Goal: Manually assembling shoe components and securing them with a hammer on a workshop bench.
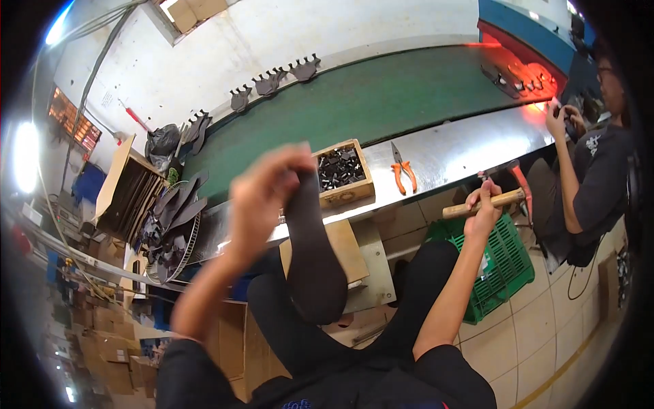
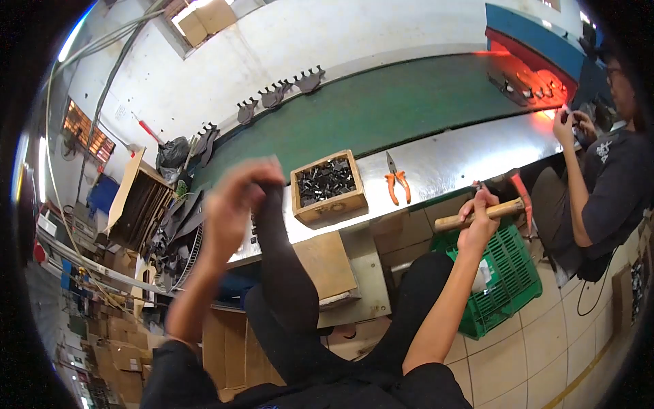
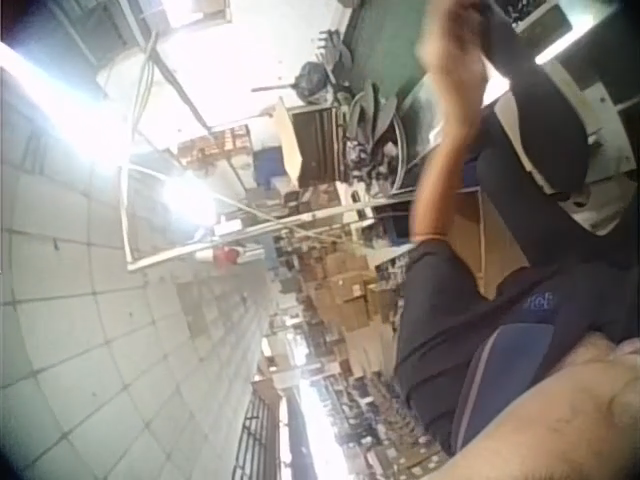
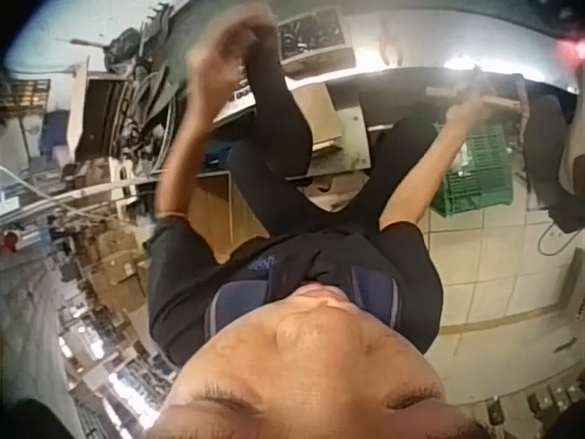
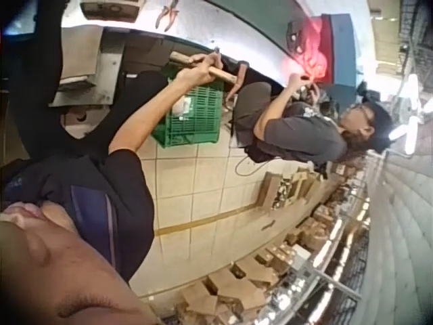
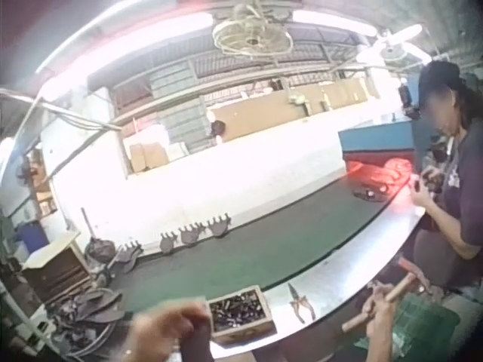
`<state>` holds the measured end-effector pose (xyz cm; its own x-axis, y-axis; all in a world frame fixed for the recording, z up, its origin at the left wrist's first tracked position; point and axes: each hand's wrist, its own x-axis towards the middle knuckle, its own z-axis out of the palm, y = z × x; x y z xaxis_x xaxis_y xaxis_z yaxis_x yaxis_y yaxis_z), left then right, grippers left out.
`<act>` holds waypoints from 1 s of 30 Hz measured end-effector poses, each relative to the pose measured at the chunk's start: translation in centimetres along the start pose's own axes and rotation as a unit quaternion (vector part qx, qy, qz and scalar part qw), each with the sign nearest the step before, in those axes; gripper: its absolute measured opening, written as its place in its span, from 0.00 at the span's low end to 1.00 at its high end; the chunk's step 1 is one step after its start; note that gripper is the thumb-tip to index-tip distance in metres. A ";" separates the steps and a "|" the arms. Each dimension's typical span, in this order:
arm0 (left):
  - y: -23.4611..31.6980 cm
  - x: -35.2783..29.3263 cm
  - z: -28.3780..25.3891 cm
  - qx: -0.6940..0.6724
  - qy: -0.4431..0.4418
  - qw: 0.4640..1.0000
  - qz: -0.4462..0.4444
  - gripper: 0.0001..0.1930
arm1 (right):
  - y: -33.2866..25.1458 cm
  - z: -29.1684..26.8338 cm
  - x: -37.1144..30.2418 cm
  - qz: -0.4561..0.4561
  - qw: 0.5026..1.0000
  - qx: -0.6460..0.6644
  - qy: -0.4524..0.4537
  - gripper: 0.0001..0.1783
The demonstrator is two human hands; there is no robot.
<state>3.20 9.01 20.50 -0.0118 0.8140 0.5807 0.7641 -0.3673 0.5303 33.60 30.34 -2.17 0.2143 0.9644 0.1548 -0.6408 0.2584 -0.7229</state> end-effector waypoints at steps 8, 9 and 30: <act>-9.3 -13.9 8.1 -0.111 0.040 0.955 -0.273 0.11 | -1.4 9.1 -13.4 0.161 0.939 -0.161 -0.257 0.03; -10.2 -14.3 8.1 -0.087 0.015 0.964 -0.253 0.11 | -0.9 10.5 -14.5 0.173 0.922 -0.191 -0.290 0.06; -12.8 -17.5 8.0 -0.150 0.083 0.962 -0.210 0.15 | 3.6 19.9 -18.2 -0.020 0.702 -0.410 -0.582 0.10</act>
<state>-1.21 3.03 -1.38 -0.4018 0.8448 0.3535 0.4490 -0.1547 0.8800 12.77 14.78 5.80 -0.8332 0.4729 0.2866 0.0903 0.6277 -0.7732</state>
